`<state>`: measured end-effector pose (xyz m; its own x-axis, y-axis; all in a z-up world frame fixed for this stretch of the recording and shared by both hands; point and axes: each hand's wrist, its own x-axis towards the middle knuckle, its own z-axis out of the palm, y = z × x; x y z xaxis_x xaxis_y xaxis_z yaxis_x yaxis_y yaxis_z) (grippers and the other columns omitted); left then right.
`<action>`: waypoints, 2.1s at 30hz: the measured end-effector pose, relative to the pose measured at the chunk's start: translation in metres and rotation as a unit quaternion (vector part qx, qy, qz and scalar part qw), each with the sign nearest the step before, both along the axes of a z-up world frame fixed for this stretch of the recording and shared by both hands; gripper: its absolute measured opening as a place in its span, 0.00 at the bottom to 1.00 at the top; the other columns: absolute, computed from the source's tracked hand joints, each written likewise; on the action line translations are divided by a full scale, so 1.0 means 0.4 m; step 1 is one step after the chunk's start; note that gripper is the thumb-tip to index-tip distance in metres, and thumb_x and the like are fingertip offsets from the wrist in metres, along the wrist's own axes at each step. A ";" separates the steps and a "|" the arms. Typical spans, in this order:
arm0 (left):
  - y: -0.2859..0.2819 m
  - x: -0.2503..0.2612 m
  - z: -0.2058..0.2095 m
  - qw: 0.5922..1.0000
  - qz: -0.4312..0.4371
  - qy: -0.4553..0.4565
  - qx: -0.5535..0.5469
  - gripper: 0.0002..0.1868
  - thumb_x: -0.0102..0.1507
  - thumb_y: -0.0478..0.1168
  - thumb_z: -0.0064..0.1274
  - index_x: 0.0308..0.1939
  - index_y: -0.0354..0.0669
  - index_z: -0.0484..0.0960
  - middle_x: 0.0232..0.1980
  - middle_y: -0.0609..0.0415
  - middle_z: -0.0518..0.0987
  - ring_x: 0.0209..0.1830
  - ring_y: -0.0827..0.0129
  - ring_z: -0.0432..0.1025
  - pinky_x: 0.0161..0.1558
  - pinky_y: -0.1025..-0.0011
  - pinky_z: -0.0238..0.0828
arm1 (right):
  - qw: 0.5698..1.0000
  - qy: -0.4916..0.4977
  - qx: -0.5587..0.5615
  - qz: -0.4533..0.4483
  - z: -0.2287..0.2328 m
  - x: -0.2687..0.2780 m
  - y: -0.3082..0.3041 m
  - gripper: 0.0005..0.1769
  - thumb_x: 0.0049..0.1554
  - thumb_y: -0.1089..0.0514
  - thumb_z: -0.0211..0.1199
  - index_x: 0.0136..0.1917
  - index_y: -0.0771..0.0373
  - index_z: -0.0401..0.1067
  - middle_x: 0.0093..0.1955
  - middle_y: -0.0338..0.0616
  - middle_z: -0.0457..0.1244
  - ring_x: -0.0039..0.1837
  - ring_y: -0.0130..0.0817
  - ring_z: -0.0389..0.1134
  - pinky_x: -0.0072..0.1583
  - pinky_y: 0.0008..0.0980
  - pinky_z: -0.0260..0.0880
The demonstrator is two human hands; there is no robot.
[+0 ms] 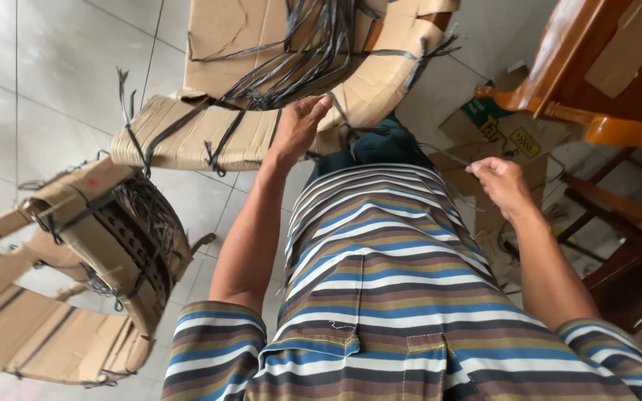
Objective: Wrapping a curved wooden furniture frame with protective cardboard strips and securing them by tying black plastic straps.
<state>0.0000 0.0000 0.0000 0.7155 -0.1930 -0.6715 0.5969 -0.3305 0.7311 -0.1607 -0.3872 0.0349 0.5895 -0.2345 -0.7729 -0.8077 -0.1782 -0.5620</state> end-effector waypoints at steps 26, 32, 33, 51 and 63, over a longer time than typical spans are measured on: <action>-0.157 0.009 0.039 0.910 -0.377 -0.031 0.169 0.52 0.58 0.68 0.61 0.79 0.49 0.61 0.71 0.37 0.71 0.70 0.41 0.67 0.72 0.46 0.61 | 0.923 -0.003 -0.016 -0.384 -0.283 -0.252 0.199 0.11 0.59 0.55 0.63 0.48 0.65 0.78 0.26 0.34 0.54 0.25 0.18 0.53 0.28 0.21 0.52; -0.101 -0.030 -0.005 0.919 -0.347 -0.066 0.176 0.49 0.62 0.71 0.58 0.78 0.51 0.63 0.65 0.37 0.76 0.64 0.41 0.72 0.65 0.45 0.68 | 0.910 -0.023 0.019 -0.412 -0.342 -0.305 0.250 0.11 0.61 0.57 0.62 0.50 0.68 0.77 0.26 0.34 0.54 0.24 0.17 0.52 0.27 0.19 0.50; -0.095 -0.030 -0.007 0.918 -0.347 -0.081 0.173 0.48 0.62 0.71 0.57 0.77 0.50 0.64 0.63 0.36 0.77 0.63 0.38 0.73 0.63 0.44 0.69 | 0.908 -0.029 0.028 -0.417 -0.351 -0.309 0.255 0.11 0.61 0.57 0.62 0.51 0.68 0.76 0.26 0.34 0.54 0.24 0.16 0.52 0.27 0.18 0.51; -0.101 -0.017 0.084 0.930 -0.296 0.021 0.219 0.37 0.70 0.73 0.29 0.70 0.62 0.76 0.56 0.41 0.83 0.64 0.46 0.73 0.65 0.50 0.67 | 0.923 -0.020 0.027 -0.383 -0.352 -0.227 0.242 0.14 0.61 0.56 0.60 0.52 0.70 0.76 0.27 0.36 0.55 0.26 0.19 0.55 0.28 0.20 0.52; -0.045 0.030 -0.091 0.955 -0.258 0.075 0.124 0.35 0.70 0.70 0.36 0.71 0.56 0.74 0.72 0.43 0.72 0.76 0.45 0.60 0.77 0.50 0.51 | 0.994 0.036 -0.084 -0.063 -0.605 -0.087 0.161 0.18 0.59 0.50 0.63 0.53 0.67 0.80 0.42 0.57 0.69 0.49 0.51 0.73 0.43 0.43 0.71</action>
